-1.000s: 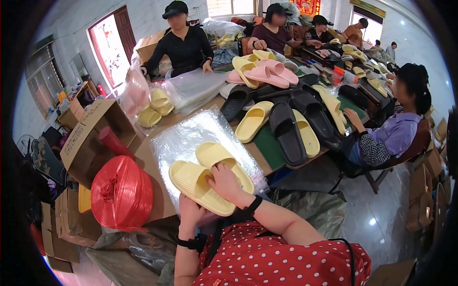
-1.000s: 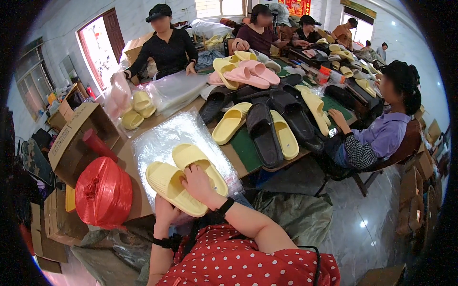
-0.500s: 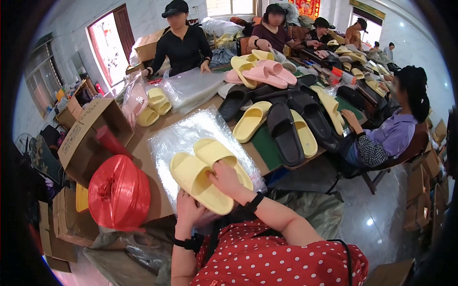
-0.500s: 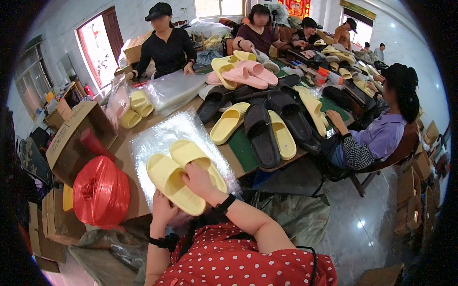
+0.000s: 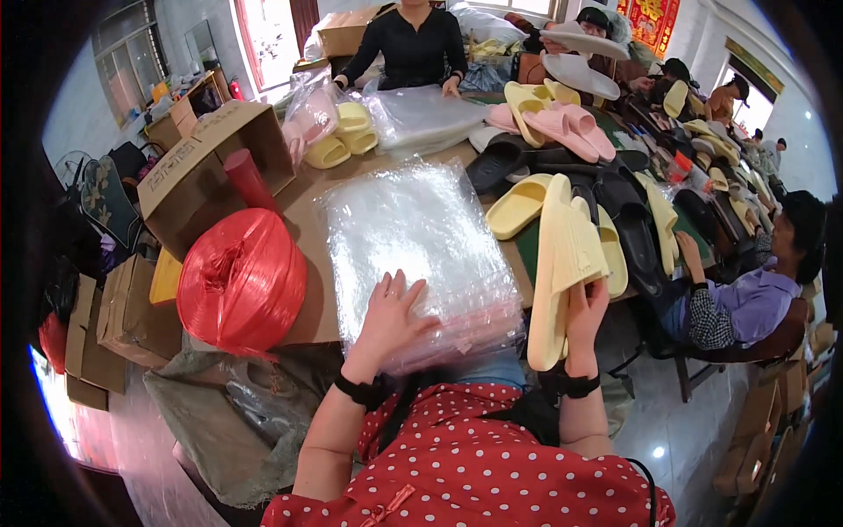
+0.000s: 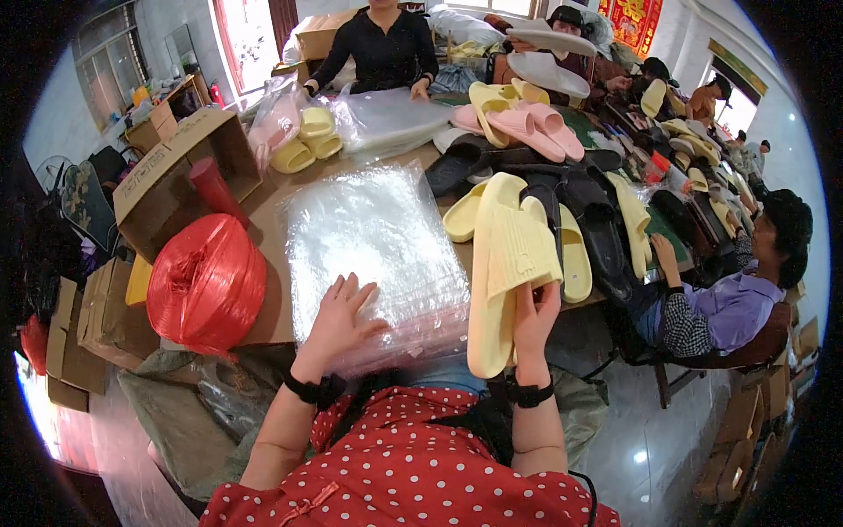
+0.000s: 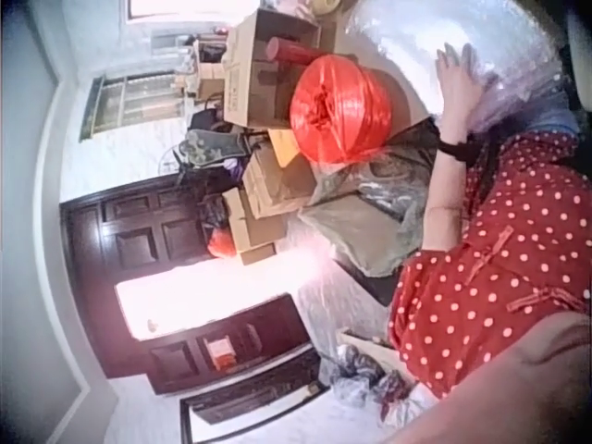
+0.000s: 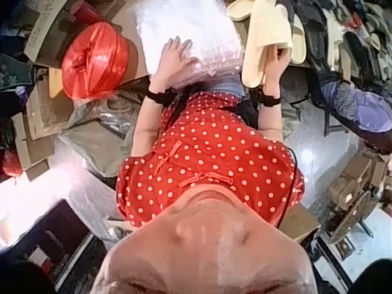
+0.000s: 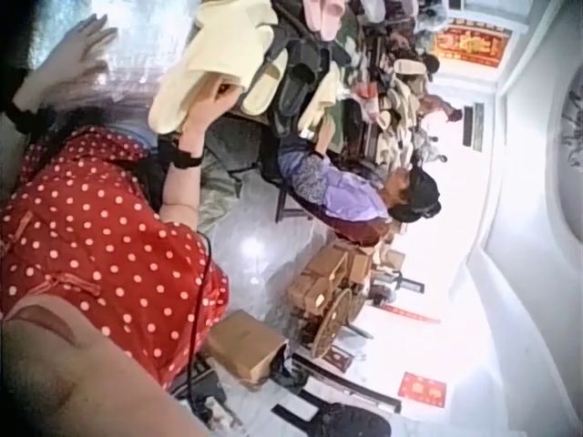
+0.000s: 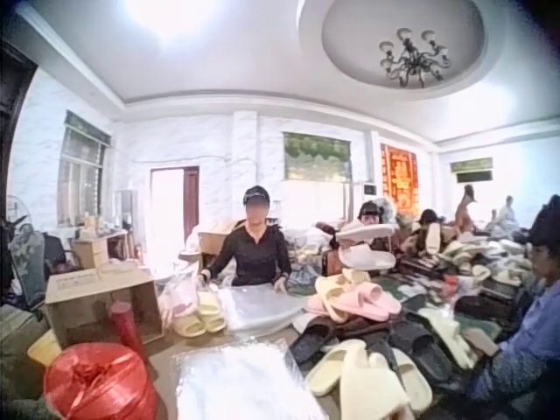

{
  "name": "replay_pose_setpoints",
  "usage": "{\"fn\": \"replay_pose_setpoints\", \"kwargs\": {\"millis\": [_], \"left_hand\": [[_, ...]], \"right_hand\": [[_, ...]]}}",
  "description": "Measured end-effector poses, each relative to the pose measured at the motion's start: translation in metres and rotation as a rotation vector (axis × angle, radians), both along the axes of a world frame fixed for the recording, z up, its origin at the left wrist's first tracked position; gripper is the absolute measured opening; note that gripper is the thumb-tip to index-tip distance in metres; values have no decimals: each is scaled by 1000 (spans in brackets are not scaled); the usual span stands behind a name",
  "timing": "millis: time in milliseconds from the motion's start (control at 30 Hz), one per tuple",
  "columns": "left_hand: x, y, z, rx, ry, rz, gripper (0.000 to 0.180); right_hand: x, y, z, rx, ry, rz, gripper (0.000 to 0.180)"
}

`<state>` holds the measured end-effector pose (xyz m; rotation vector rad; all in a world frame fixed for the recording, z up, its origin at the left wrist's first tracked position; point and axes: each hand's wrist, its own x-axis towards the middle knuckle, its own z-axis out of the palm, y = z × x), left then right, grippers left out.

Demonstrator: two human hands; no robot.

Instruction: The recorder is packing finished sandals into plastic bags in a manufacturing facility.

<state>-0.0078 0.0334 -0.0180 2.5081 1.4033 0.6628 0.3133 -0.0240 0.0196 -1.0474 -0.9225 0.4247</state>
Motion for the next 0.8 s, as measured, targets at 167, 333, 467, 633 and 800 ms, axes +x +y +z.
{"fn": "replay_pose_setpoints", "kwargs": {"millis": [167, 333, 467, 633, 800], "left_hand": [[3, 5, 8, -48, -96, -34, 72], [-7, 1, 23, -203, -212, -108, 69], [-18, 3, 18, -16, -67, -19, 70], [-18, 0, 13, -19, 19, -25, 63], [-17, 12, -4, 80, -5, -51, 47]], "right_hand": [[3, -10, -6, -66, -10, 20, 31], [-11, -11, -2, -51, -21, 62, 34], [-9, -11, -6, -66, -27, 85, 38], [-17, -14, -3, -81, -27, 105, 40], [-33, -15, 0, -60, -33, 151, 41]]}}
